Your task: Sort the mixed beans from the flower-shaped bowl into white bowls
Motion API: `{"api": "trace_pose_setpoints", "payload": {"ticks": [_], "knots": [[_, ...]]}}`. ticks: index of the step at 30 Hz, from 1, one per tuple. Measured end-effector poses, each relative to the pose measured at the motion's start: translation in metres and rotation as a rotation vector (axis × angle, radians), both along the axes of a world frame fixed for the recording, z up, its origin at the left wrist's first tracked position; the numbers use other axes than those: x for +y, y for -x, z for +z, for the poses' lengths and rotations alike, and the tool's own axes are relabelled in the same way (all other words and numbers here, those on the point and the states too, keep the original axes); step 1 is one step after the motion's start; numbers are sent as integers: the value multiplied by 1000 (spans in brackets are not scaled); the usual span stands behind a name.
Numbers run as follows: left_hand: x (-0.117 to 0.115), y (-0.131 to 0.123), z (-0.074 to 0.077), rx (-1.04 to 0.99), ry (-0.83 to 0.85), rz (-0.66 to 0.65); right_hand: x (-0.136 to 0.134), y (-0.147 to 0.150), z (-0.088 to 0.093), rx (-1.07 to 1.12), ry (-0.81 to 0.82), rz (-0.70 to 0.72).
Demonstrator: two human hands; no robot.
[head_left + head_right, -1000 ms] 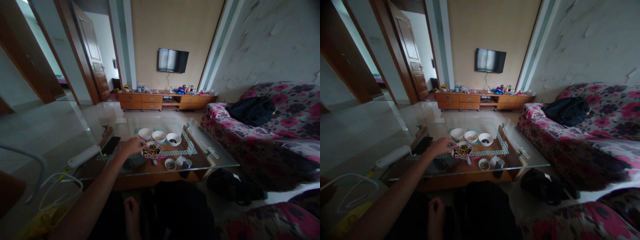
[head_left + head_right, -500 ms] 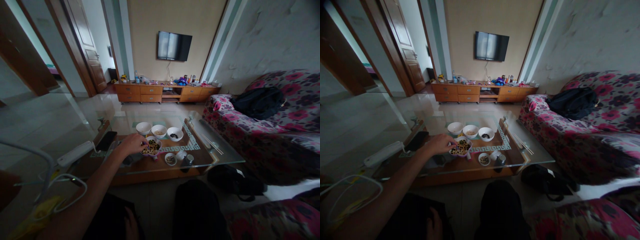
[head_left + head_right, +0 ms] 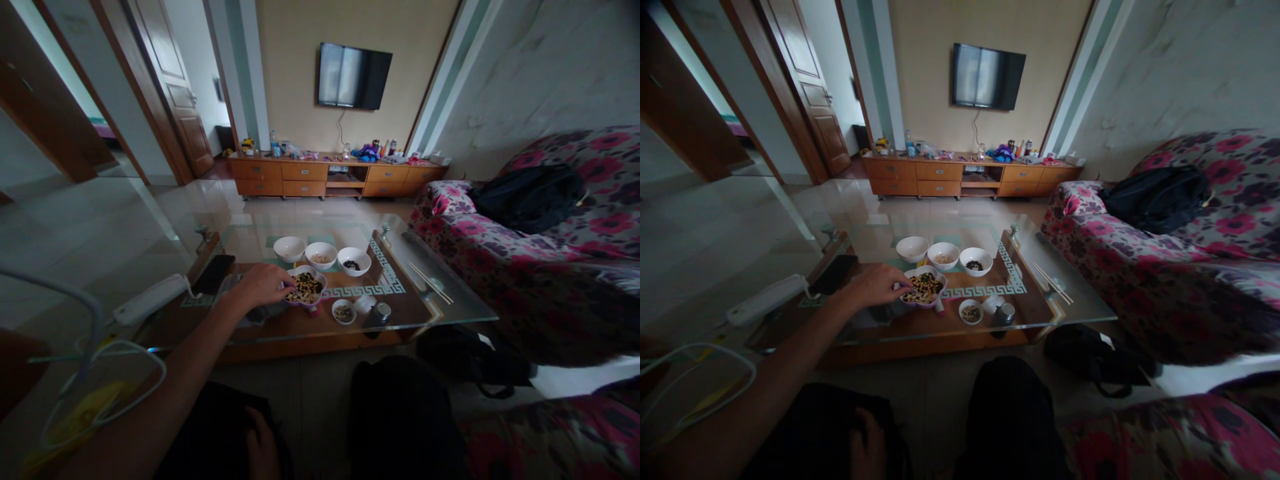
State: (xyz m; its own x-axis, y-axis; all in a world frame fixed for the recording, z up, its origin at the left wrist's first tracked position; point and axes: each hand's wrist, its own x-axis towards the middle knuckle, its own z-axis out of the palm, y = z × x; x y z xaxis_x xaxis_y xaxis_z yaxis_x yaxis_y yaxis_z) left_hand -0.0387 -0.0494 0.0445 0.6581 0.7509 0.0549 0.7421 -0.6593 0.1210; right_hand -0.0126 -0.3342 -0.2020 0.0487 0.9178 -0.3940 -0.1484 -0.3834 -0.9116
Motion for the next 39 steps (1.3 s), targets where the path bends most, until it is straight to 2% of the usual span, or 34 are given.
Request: {"api": "trace_pose_setpoints", "payload": {"ticks": [13, 19, 22, 27, 29, 34, 39], "knots": [[1, -4, -2, 63, -30, 21, -2, 1, -3, -38, 18, 37], [4, -8, 0, -112, -31, 194, -12, 8, -22, -44, -67, -65], [3, -16, 6, -139, -53, 230, -15, 13, -33, -16, -132, -126], [2, -37, 13, -240, -188, 294, -12, 25, -50, 25, -210, -164], [0, -43, 15, -217, -208, 316, -11, 29, -53, 53, -223, -175], [-6, -42, 23, -84, -151, 312, -14, 35, -53, 84, -211, -163], [-13, -33, 25, -33, -29, 327, -17, 38, -42, 46, -166, -120]]}}
